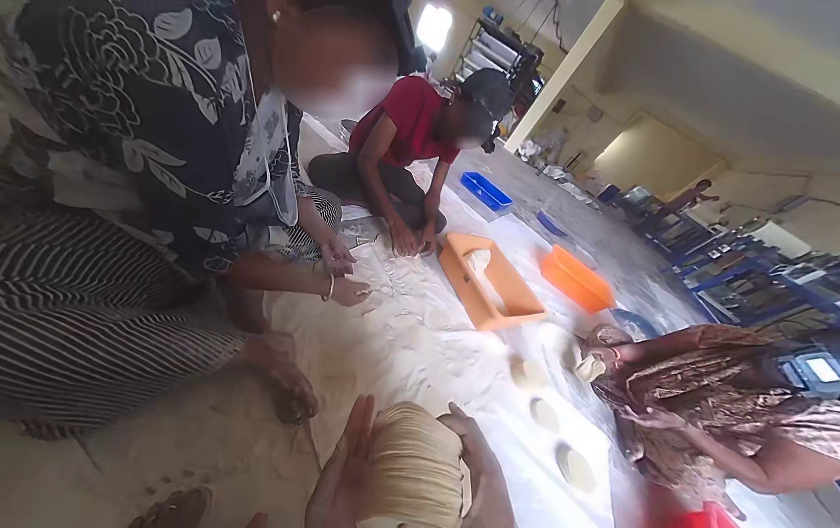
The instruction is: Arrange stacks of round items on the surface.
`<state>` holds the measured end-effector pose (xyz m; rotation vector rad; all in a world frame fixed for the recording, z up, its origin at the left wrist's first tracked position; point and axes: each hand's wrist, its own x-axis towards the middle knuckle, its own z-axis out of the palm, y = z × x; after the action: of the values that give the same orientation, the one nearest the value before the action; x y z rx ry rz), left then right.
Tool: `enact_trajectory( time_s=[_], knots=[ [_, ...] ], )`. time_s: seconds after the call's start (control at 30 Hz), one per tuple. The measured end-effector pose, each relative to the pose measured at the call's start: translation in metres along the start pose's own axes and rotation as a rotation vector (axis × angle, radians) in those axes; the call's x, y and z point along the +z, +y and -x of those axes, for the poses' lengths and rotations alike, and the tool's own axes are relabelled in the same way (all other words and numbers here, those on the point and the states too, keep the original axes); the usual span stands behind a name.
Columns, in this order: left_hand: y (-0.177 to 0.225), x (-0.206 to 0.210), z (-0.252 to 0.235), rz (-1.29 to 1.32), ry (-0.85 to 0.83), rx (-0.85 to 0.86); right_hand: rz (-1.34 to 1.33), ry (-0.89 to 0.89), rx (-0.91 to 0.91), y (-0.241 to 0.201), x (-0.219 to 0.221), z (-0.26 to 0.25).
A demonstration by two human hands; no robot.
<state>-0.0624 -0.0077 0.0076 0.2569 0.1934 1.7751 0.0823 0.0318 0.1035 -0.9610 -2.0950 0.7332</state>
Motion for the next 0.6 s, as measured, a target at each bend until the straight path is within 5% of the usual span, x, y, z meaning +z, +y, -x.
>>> enact_trajectory(
  time_s=[0.17, 0.3, 0.5, 0.6],
  knots=[
    [0.002, 0.01, 0.006, 0.023, 0.053, -0.137, 0.074, -0.2, 0.213, -0.006, -0.005, -0.007],
    [0.003, 0.006, 0.001, -0.009, 0.166, -0.086, 0.033, -0.066, 0.075, -0.008, -0.004, -0.004],
    [-0.011, -0.022, -0.005, 0.085, -0.118, -0.13, 0.121, -0.151, 0.242, -0.017, 0.001, -0.008],
    [0.005, 0.002, -0.002, -0.004, 0.066, -0.073, -0.011, -0.039, 0.102, -0.007, -0.003, -0.005]
  ],
)
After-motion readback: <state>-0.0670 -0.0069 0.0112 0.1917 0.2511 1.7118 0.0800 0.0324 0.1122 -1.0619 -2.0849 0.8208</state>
